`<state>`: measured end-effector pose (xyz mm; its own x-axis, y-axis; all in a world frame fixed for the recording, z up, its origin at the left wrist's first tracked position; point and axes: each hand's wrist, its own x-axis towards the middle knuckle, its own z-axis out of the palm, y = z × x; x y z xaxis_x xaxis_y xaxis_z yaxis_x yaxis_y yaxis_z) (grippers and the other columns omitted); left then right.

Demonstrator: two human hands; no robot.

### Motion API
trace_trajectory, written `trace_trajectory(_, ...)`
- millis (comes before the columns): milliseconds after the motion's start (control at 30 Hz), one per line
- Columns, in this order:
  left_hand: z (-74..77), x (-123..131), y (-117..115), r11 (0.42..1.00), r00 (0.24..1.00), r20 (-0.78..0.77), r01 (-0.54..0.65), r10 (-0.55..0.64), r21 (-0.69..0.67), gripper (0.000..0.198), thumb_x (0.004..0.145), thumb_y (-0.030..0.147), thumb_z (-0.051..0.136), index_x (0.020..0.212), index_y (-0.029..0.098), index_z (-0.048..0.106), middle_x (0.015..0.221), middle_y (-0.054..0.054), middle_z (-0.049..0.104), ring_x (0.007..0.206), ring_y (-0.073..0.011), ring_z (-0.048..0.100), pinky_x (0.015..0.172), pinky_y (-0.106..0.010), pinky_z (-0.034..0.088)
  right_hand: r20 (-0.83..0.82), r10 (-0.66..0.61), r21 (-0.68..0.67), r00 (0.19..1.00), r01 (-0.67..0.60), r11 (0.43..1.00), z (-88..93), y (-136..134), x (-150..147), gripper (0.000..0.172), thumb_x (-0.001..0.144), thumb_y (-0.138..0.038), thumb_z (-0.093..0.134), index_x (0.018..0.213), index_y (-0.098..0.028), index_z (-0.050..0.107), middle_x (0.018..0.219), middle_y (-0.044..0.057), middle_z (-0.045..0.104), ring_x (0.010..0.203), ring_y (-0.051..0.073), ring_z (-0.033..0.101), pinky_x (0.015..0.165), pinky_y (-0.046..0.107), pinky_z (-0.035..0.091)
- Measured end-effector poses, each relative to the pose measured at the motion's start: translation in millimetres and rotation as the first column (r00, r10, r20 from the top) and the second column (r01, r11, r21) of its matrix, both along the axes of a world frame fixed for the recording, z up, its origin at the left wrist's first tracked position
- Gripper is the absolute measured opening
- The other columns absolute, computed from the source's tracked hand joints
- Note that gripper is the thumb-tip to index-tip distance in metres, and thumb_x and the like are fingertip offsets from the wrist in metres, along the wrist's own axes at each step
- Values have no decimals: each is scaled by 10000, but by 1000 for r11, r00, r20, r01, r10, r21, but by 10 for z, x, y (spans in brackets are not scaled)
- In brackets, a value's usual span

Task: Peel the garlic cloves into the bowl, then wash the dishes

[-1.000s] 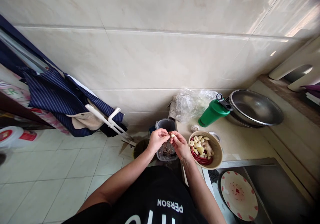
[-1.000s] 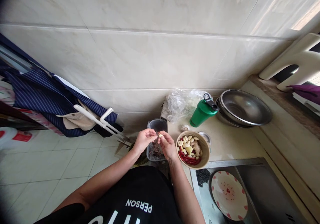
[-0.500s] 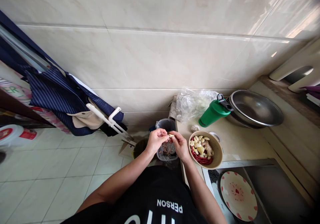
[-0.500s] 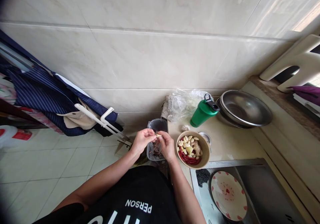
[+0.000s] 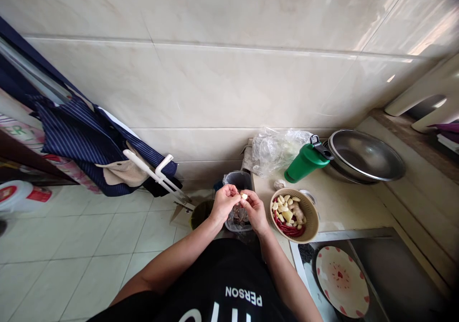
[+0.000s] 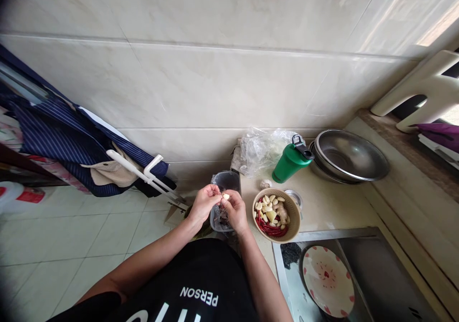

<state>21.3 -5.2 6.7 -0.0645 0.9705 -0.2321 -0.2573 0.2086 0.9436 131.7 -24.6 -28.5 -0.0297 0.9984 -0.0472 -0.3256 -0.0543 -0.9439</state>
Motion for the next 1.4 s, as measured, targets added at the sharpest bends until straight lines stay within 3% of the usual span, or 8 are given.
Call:
trace_trajectory(167,-95,12,14,999,1000,-12,-2,1,-35,136,529,95,552,616,163,473,523,65,483,432,-49,436,440,-174,341,-129,-130,-90,983,119,989,40,35,-8,309,719,-390,662,965,-206,631,817,4,602,579,88,442,572,231,409)
trace_trajectory(367,-434,-6,94,997,968,-249,-15,32,69,105,544,104,551,636,152,562,573,35,549,493,-76,473,476,-176,350,-300,-143,-109,943,115,987,169,55,43,318,703,-388,685,968,-225,621,823,-2,588,550,68,419,533,214,388)
trace_trajectory(567,-646,-69,151,980,836,-541,172,-90,104,119,624,118,546,607,178,647,621,1,597,583,-128,533,583,-227,395,-203,-54,-36,978,47,998,262,54,166,233,773,-366,629,956,-224,599,856,14,618,593,91,503,544,224,420)
trace_trajectory(700,-537,-66,158,918,773,-625,320,-109,235,160,715,160,551,584,188,639,740,-29,597,709,-157,566,696,-264,416,3,-34,-5,999,34,999,145,40,209,259,773,-360,626,990,-219,630,838,22,650,646,136,551,608,276,463)
trace_trajectory(800,-351,-70,132,883,761,-635,381,-132,274,224,795,191,500,598,186,606,654,-18,553,627,-145,519,633,-247,382,211,-52,95,976,33,995,65,35,264,263,805,-340,590,1036,-229,649,809,24,647,650,146,546,635,292,465)
trace_trajectory(1033,91,-86,29,757,658,-694,602,-290,254,299,876,207,366,592,173,453,598,14,447,581,-119,403,578,-235,320,624,-125,336,772,-121,934,204,45,370,268,881,-266,475,1078,-238,654,943,61,661,811,176,603,742,291,478)
trace_trajectory(1200,114,-83,4,722,583,-760,654,-288,228,288,899,216,329,642,166,449,648,0,484,605,-115,426,581,-238,320,706,-100,365,701,-240,899,306,34,380,289,901,-230,438,1113,-241,633,984,64,658,875,174,615,779,277,481)
trace_trajectory(1400,63,-120,-5,729,604,-729,650,-324,215,281,883,220,341,620,167,423,608,15,450,574,-104,403,547,-229,309,747,-86,360,659,-293,886,384,32,365,304,903,-191,418,1123,-246,622,972,61,645,866,167,615,772,260,474)
